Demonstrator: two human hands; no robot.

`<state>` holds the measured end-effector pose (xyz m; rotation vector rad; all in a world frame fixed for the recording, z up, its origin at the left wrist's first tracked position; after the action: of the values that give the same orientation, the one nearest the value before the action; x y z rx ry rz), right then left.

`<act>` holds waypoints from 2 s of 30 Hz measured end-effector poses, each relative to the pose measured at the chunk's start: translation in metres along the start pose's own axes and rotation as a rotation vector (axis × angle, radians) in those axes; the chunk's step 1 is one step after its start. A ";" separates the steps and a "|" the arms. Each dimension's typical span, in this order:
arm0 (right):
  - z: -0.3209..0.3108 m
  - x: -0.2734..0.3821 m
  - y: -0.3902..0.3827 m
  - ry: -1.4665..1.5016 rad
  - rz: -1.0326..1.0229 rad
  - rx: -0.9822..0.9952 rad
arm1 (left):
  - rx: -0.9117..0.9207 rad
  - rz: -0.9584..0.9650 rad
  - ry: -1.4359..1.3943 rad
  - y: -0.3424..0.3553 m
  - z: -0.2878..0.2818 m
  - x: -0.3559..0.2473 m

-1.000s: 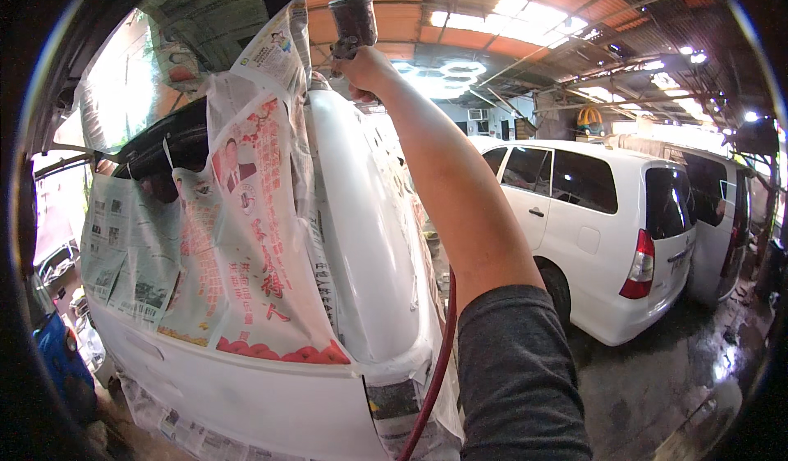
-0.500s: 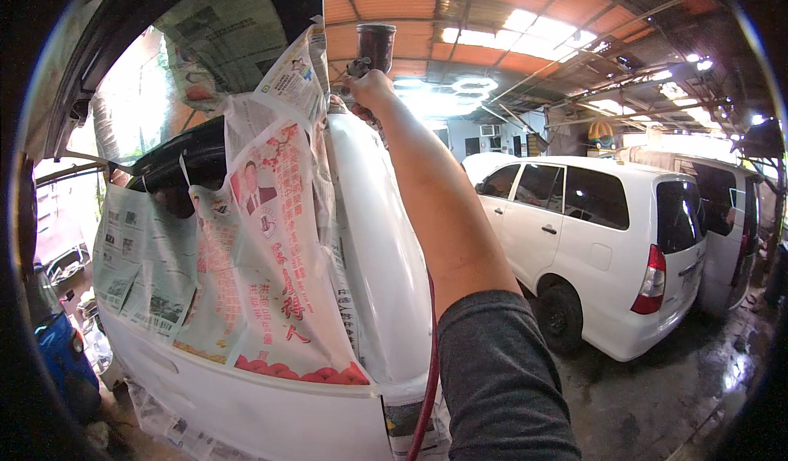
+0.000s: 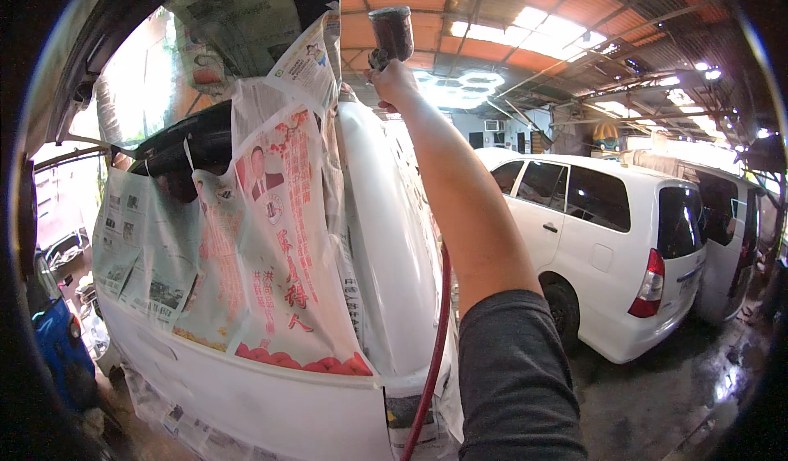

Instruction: The person paints a car panel using a spray gun, moving the gun in steady strokes across the surface and periodically wiping the area with a cloth.

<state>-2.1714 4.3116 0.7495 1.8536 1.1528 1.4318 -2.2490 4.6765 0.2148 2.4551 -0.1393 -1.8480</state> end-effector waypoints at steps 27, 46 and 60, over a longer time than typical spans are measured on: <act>-0.116 0.054 -0.359 -0.293 0.020 0.892 | 0.398 0.100 -0.001 -0.021 0.150 0.072; -0.152 -0.001 -0.383 -0.398 0.102 0.620 | 0.478 -0.045 0.069 -0.023 0.134 0.048; -0.149 -0.042 -0.624 0.380 0.627 0.311 | 0.709 -0.291 -0.192 -0.104 0.134 0.295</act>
<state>-2.5069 4.5728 0.2679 2.3666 1.0497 2.1201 -2.2931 4.7474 -0.1153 2.8316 -0.5658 -2.5071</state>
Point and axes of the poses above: each hand's wrist, its own y-axis towards the middle knuckle, its own z-axis out of the palm, x = y × z, the point moved 5 cm from there along y, towards the middle knuckle, and after that the axes turned 3 degrees about -z, right-handed, at the moved point
